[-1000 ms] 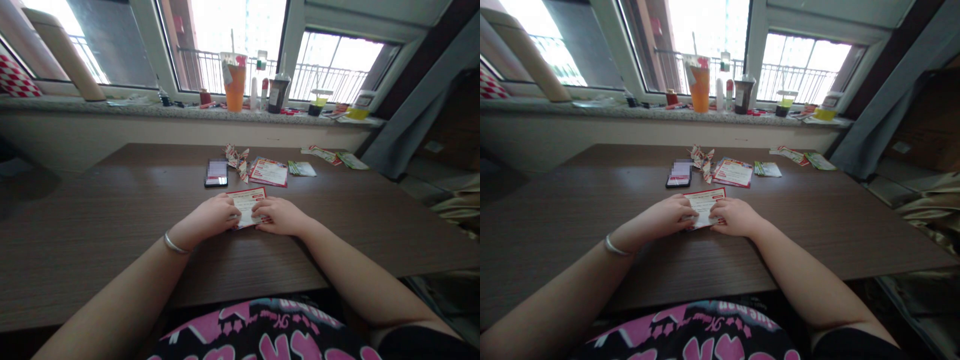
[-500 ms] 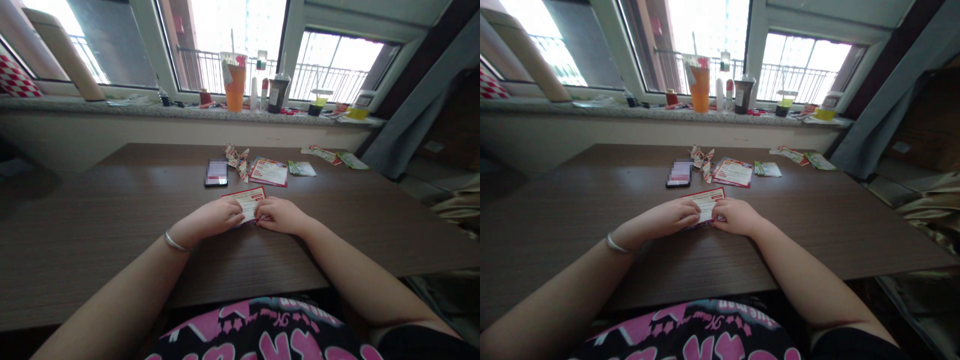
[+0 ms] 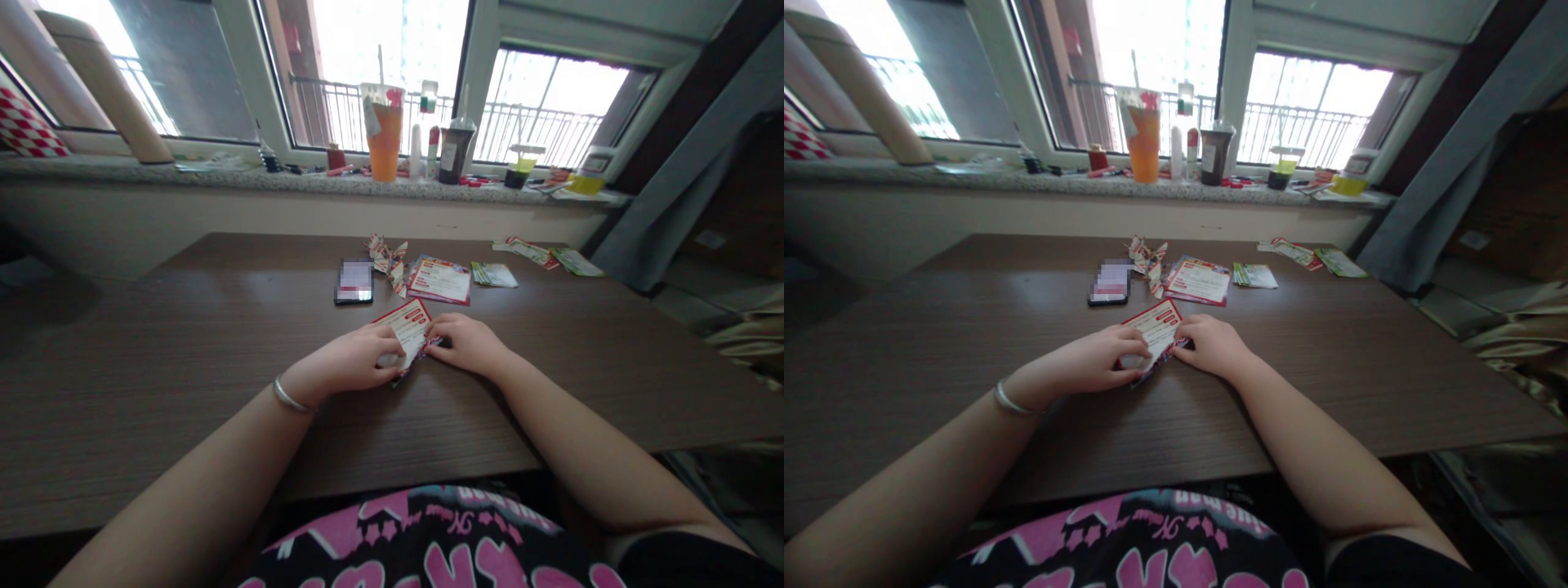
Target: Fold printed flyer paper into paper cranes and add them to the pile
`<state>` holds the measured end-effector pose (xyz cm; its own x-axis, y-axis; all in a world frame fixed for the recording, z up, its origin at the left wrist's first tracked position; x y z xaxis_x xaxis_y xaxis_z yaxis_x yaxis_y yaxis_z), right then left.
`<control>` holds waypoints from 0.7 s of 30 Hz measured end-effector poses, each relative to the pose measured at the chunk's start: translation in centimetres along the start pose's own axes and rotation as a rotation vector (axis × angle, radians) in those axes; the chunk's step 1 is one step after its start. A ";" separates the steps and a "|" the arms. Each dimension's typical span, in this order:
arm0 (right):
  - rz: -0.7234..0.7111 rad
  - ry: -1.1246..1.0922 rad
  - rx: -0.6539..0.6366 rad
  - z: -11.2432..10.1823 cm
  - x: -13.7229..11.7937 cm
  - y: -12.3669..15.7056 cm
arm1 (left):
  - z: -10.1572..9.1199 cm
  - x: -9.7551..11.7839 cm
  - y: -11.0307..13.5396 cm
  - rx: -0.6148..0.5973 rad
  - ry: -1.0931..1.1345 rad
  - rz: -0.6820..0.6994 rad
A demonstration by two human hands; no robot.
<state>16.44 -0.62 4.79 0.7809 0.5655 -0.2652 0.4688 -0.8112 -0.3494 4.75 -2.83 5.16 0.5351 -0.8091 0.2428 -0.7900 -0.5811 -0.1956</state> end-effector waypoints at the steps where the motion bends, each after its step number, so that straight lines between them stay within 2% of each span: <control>1: 0.010 -0.006 0.012 0.0 0.2 0.0 | 0.0 0.0 0.0 -0.002 0.001 -0.004; 9: 0.129 0.053 0.086 -0.3 1.6 -0.2 | 0.4 0.3 0.2 0.012 -0.020 0.031; 15: 0.267 0.128 0.084 -0.4 2.8 0.0 | 0.5 0.2 0.1 0.023 -0.046 0.020; 21: 0.278 -0.006 0.129 -0.1 3.5 -0.5 | 0.4 0.4 0.1 0.020 -0.061 0.023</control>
Point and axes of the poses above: each hand's wrist, its own y-axis away from the middle knuckle, its own z-axis out of the palm, x = y × z, the point moved 9 cm from there along -y, towards the middle knuckle, and after that the axes turned 8 degrees about x, right-handed, at the moved point
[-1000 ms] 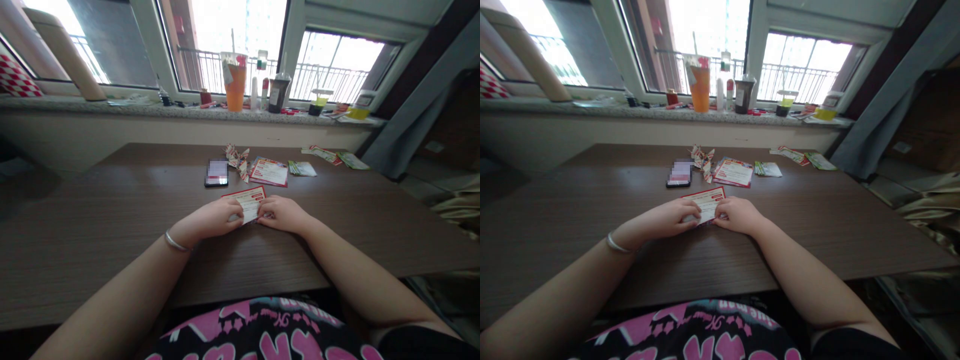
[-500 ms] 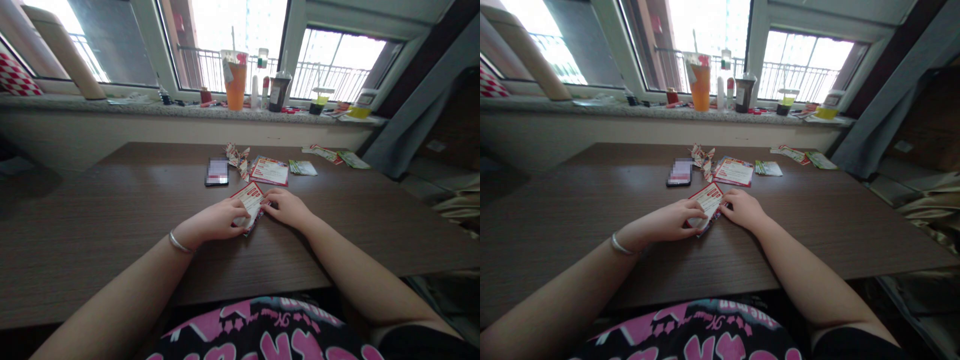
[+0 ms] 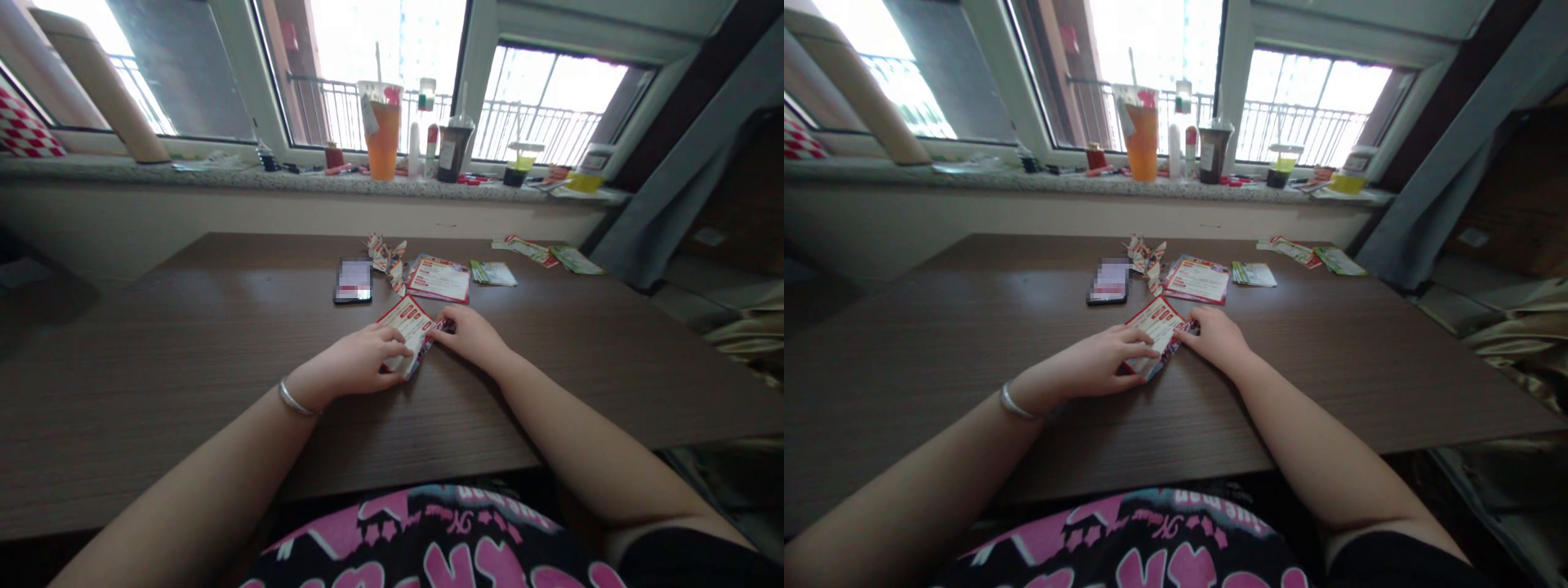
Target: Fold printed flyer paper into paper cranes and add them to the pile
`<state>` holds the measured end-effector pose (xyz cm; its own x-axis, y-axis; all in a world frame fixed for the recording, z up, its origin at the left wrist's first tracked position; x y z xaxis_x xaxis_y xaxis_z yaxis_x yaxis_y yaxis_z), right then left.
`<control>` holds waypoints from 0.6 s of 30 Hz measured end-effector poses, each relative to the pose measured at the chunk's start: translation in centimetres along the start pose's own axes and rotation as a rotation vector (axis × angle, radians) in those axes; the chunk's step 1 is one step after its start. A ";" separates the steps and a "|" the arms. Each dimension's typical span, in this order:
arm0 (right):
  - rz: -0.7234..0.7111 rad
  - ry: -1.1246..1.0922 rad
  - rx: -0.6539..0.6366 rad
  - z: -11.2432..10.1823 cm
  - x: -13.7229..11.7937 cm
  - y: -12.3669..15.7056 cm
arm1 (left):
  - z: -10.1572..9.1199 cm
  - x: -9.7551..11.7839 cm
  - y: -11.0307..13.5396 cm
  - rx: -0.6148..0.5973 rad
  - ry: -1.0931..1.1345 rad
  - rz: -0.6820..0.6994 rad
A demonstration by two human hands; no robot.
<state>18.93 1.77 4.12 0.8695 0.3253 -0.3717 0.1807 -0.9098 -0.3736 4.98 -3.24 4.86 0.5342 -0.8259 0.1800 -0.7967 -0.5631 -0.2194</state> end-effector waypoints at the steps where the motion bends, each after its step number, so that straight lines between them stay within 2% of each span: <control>1: -0.005 -0.041 0.018 0.0 0.0 -0.1 | 0.1 0.0 0.0 0.003 -0.003 -0.001; 11: -0.080 -0.302 0.153 -1.3 -1.1 0.0 | 0.8 0.1 0.0 0.068 -0.103 -0.015; 18: -0.096 -0.317 0.191 -1.7 -1.4 0.0 | 0.9 0.4 -0.1 0.073 -0.150 -0.001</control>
Point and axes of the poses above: each hand's wrist, its own y-axis away from the middle knuckle, its own z-axis out of the palm, x = y × z, the point moved 9 cm from there along -y, towards the middle knuckle, and after that the axes turned 8 degrees about x, right-handed, at the moved point
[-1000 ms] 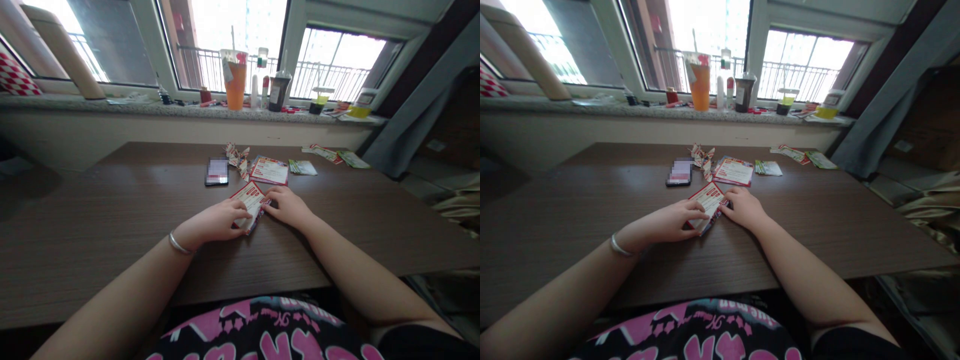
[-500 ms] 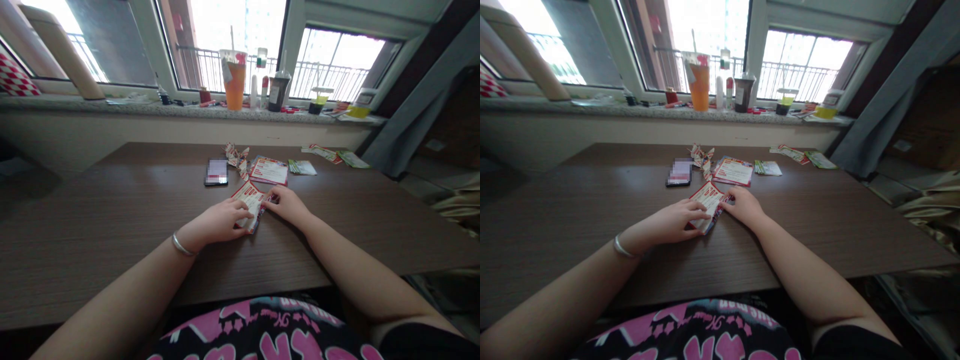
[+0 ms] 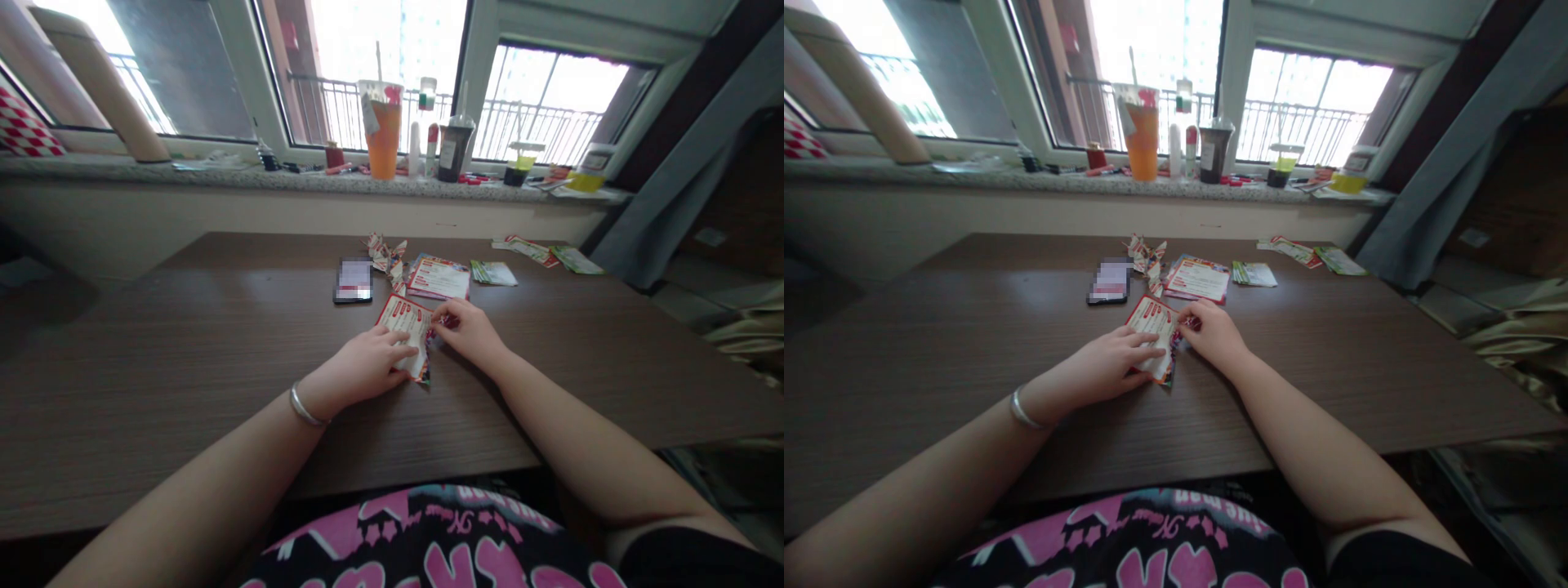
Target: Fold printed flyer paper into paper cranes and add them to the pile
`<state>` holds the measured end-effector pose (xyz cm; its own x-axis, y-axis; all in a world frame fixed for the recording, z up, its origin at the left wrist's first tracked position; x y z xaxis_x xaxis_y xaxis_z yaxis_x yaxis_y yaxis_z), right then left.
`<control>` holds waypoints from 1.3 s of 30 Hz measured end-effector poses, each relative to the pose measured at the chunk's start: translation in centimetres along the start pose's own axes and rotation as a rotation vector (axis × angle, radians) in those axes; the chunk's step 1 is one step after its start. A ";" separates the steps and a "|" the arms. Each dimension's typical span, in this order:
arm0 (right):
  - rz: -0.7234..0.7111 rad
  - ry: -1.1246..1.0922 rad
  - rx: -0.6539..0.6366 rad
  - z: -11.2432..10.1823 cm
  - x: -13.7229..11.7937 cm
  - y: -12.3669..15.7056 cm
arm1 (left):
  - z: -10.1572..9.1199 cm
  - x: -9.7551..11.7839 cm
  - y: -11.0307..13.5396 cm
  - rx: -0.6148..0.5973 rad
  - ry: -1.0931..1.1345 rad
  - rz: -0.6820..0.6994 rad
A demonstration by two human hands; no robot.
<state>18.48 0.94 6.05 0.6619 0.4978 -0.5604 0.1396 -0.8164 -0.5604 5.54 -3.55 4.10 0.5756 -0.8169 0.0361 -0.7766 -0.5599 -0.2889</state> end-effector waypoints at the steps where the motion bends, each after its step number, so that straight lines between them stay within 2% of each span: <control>1: 0.003 0.001 0.003 0.0 0.0 0.0 | 0.1 0.0 0.0 -0.002 0.002 0.003; 10: 0.184 -0.067 -0.008 0.6 1.5 0.4 | 0.5 0.3 0.0 0.015 -0.044 0.021; 26: 0.208 0.147 -0.128 1.5 2.4 0.5 | 0.7 0.5 0.2 0.009 -0.128 0.032; 39: 0.142 0.326 -0.201 1.3 0.5 1.1 | 0.4 0.5 0.2 0.000 -0.152 0.004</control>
Point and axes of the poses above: each hand's wrist, its own y-axis away from the middle knuckle, its own z-axis out of the palm, x = y × z, the point moved 9 cm from there along -y, towards the middle knuckle, and after that the axes turned 8 degrees about x, right-handed, at the moved point
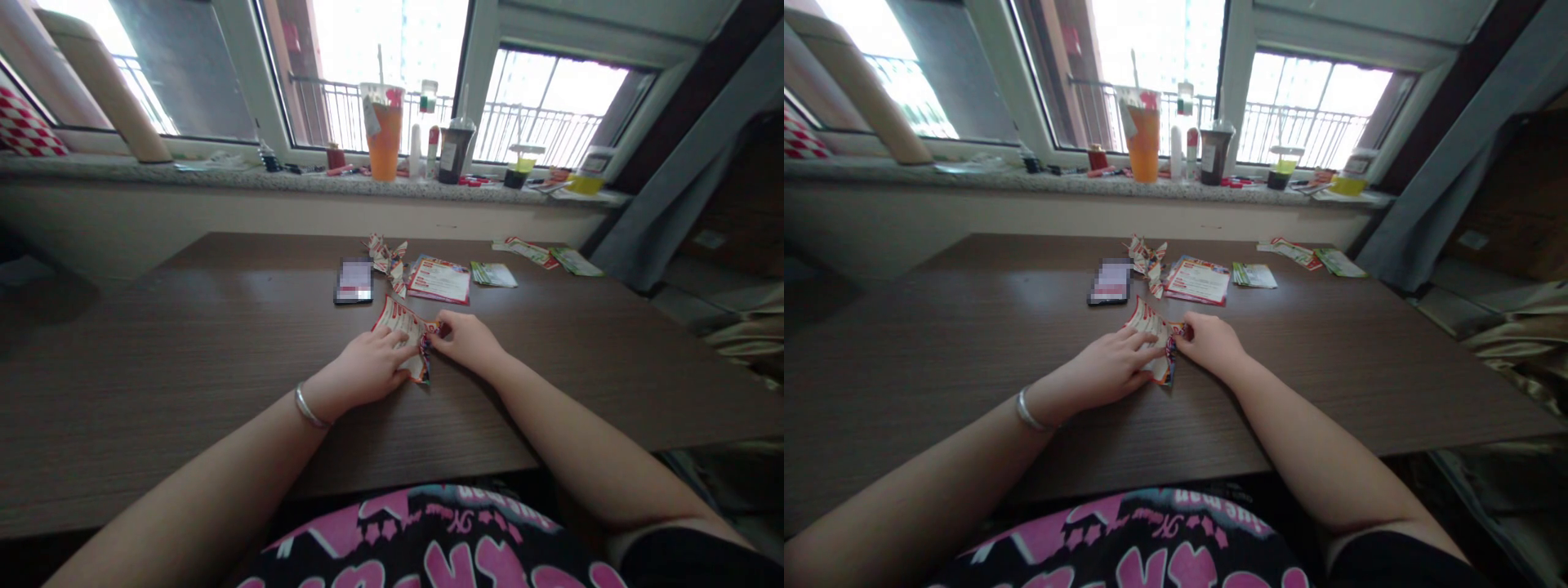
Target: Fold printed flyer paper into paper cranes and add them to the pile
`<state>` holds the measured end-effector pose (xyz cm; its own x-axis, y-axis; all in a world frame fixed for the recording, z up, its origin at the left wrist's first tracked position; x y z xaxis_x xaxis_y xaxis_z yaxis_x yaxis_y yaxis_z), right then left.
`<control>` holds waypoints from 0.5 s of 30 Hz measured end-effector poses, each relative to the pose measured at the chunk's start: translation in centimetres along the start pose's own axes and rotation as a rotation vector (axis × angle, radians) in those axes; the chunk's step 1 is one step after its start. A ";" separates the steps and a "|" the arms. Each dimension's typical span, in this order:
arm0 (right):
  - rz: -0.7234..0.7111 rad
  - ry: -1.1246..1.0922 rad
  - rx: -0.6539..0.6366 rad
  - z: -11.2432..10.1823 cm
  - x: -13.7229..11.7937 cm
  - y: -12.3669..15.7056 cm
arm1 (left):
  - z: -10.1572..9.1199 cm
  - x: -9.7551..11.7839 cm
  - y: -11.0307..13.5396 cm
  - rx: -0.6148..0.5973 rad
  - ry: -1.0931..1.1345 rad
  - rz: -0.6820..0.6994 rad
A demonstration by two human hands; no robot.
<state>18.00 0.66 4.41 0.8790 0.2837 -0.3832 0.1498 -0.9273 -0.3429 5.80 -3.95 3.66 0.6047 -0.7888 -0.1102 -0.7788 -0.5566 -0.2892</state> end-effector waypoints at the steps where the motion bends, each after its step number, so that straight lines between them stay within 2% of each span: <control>1: -0.005 0.007 -0.005 0.0 -0.1 0.1 | -0.1 0.0 0.0 -0.007 0.004 -0.002; 10: -0.082 0.057 -0.049 0.1 -1.1 0.2 | -0.5 -0.2 -0.2 -0.029 0.073 -0.037; 15: -0.076 0.053 -0.068 0.4 -0.9 0.3 | -0.9 -0.3 -0.2 -0.022 0.119 -0.041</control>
<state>17.11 0.26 4.34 0.8863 0.3424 -0.3119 0.2458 -0.9185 -0.3097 5.63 -3.86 4.60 0.6132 -0.7897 0.0158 -0.7577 -0.5938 -0.2705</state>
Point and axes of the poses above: each hand's wrist, its own y-axis away from the middle knuckle, its own z-axis out of the palm, x = y × z, the point moved 9 cm from there along -y, towards the middle knuckle, and after that the axes turned 8 degrees about x, right-handed, at the moved point
